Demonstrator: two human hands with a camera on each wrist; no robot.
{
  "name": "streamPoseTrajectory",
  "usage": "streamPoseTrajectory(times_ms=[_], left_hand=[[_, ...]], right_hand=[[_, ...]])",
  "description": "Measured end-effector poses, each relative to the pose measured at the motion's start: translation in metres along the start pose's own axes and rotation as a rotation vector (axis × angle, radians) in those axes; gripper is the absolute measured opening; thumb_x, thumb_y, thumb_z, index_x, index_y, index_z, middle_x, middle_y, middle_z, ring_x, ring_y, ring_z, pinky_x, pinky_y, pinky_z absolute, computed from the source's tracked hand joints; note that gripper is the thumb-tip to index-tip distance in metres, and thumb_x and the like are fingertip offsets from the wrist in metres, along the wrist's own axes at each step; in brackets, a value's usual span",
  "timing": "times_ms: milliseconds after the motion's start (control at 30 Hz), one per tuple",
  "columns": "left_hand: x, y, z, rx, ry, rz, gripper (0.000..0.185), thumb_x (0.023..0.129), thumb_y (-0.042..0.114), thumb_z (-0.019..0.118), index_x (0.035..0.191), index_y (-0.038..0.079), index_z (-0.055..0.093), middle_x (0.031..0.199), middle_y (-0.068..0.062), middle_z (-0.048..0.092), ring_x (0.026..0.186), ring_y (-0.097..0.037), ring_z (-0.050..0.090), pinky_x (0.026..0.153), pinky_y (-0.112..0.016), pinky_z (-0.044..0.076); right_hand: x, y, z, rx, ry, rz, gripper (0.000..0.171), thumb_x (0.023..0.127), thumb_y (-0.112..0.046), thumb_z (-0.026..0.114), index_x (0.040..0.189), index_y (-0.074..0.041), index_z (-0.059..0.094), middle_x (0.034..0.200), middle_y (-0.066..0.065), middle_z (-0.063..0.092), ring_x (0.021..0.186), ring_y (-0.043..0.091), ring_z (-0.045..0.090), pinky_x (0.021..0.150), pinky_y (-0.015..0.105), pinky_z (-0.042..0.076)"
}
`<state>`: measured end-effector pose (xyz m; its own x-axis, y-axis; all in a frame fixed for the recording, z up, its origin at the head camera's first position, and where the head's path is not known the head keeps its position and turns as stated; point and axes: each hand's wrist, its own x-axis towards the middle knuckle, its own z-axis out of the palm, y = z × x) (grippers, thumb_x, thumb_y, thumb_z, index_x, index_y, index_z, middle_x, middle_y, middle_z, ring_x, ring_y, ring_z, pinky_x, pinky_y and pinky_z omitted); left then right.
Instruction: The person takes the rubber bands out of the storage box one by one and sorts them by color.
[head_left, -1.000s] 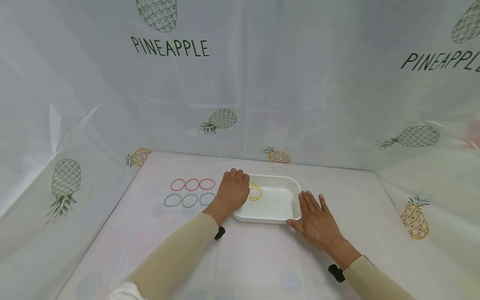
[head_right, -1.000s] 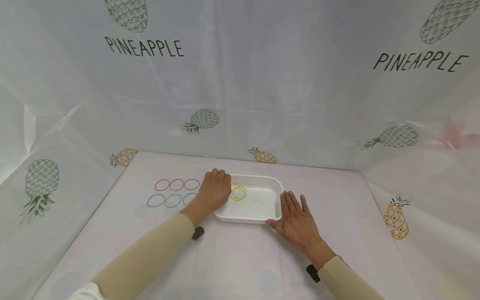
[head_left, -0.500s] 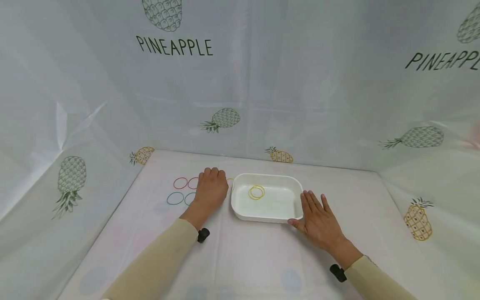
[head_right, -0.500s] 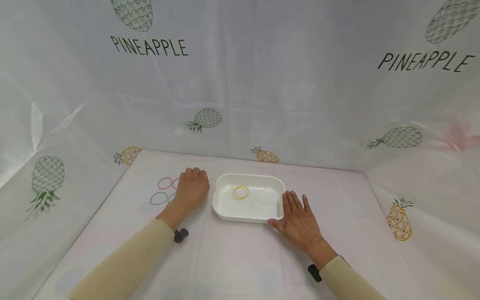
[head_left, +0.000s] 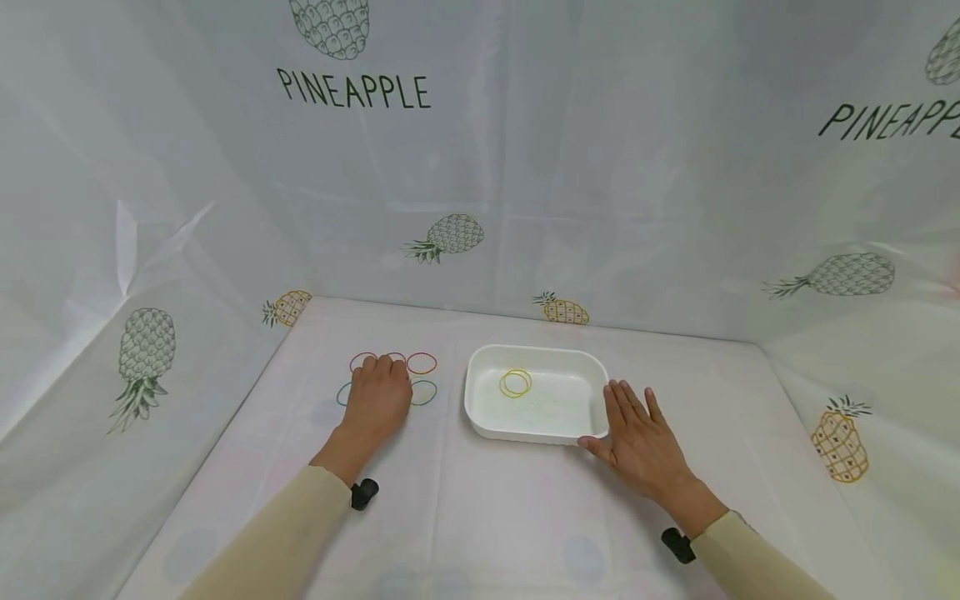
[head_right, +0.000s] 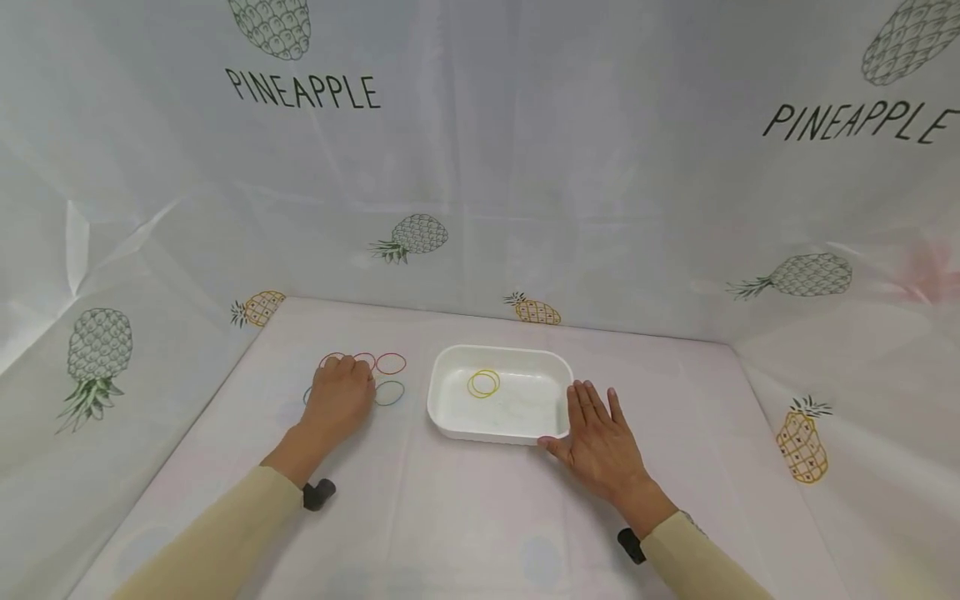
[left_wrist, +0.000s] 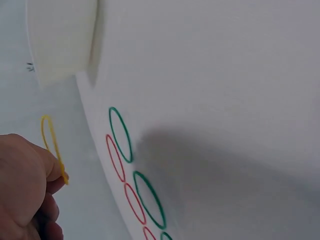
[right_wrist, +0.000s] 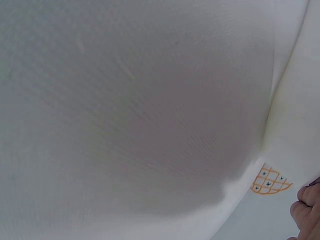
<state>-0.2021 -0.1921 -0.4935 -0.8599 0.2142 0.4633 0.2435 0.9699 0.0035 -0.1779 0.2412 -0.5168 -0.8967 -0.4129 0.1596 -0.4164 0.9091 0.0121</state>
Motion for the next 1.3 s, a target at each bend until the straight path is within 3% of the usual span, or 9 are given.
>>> streamPoseTrajectory(times_ms=[167, 333, 500, 833, 1300], left_hand=[[-0.017, -0.006, 0.001, 0.013, 0.000, 0.050, 0.020, 0.089, 0.005, 0.075, 0.077, 0.003, 0.058, 0.076, -0.009, 0.051, 0.070, -0.025, 0.037, 0.061, -0.033, 0.028], [-0.031, -0.006, 0.006, 0.017, -0.038, 0.104, 0.023, 0.091, 0.006, 0.073, 0.076, 0.006, 0.055, 0.076, -0.008, 0.053, 0.071, -0.026, 0.041, 0.062, -0.031, 0.023], [-0.038, -0.003, 0.010, 0.008, -0.094, 0.125, 0.020, 0.093, 0.008, 0.073, 0.081, 0.005, 0.057, 0.080, -0.008, 0.053, 0.074, -0.027, 0.043, 0.064, -0.032, 0.026], [-0.037, -0.001, 0.020, -0.005, -0.122, 0.138, 0.022, 0.094, 0.012, 0.075, 0.084, 0.006, 0.057, 0.082, -0.007, 0.051, 0.077, -0.027, 0.043, 0.066, -0.035, 0.030], [-0.036, 0.002, 0.023, 0.012, -0.220, 0.120, 0.018, 0.098, 0.015, 0.071, 0.092, 0.005, 0.058, 0.088, -0.008, 0.052, 0.085, -0.029, 0.046, 0.073, -0.041, 0.037]], right_hand=[[0.000, 0.000, 0.000, 0.003, 0.002, -0.003, 0.099, 0.103, -0.069, 0.046, 0.160, 0.010, 0.031, 0.167, 0.028, 0.033, 0.158, 0.042, 0.028, 0.128, 0.062, 0.013], [0.000, 0.000, 0.000, 0.007, -0.002, 0.001, 0.099, 0.103, -0.069, 0.046, 0.160, 0.010, 0.030, 0.167, 0.027, 0.032, 0.158, 0.042, 0.027, 0.128, 0.061, 0.012], [0.000, 0.001, 0.000, 0.010, -0.001, 0.004, 0.098, 0.103, -0.069, 0.046, 0.160, 0.009, 0.030, 0.167, 0.027, 0.032, 0.158, 0.042, 0.027, 0.128, 0.062, 0.012], [0.000, 0.000, 0.000, 0.007, -0.007, 0.007, 0.099, 0.103, -0.069, 0.046, 0.160, 0.010, 0.030, 0.167, 0.028, 0.031, 0.158, 0.042, 0.027, 0.128, 0.062, 0.012], [0.000, -0.001, -0.002, 0.003, -0.005, 0.006, 0.099, 0.102, -0.069, 0.048, 0.160, 0.010, 0.031, 0.167, 0.028, 0.032, 0.158, 0.043, 0.028, 0.128, 0.062, 0.013]])
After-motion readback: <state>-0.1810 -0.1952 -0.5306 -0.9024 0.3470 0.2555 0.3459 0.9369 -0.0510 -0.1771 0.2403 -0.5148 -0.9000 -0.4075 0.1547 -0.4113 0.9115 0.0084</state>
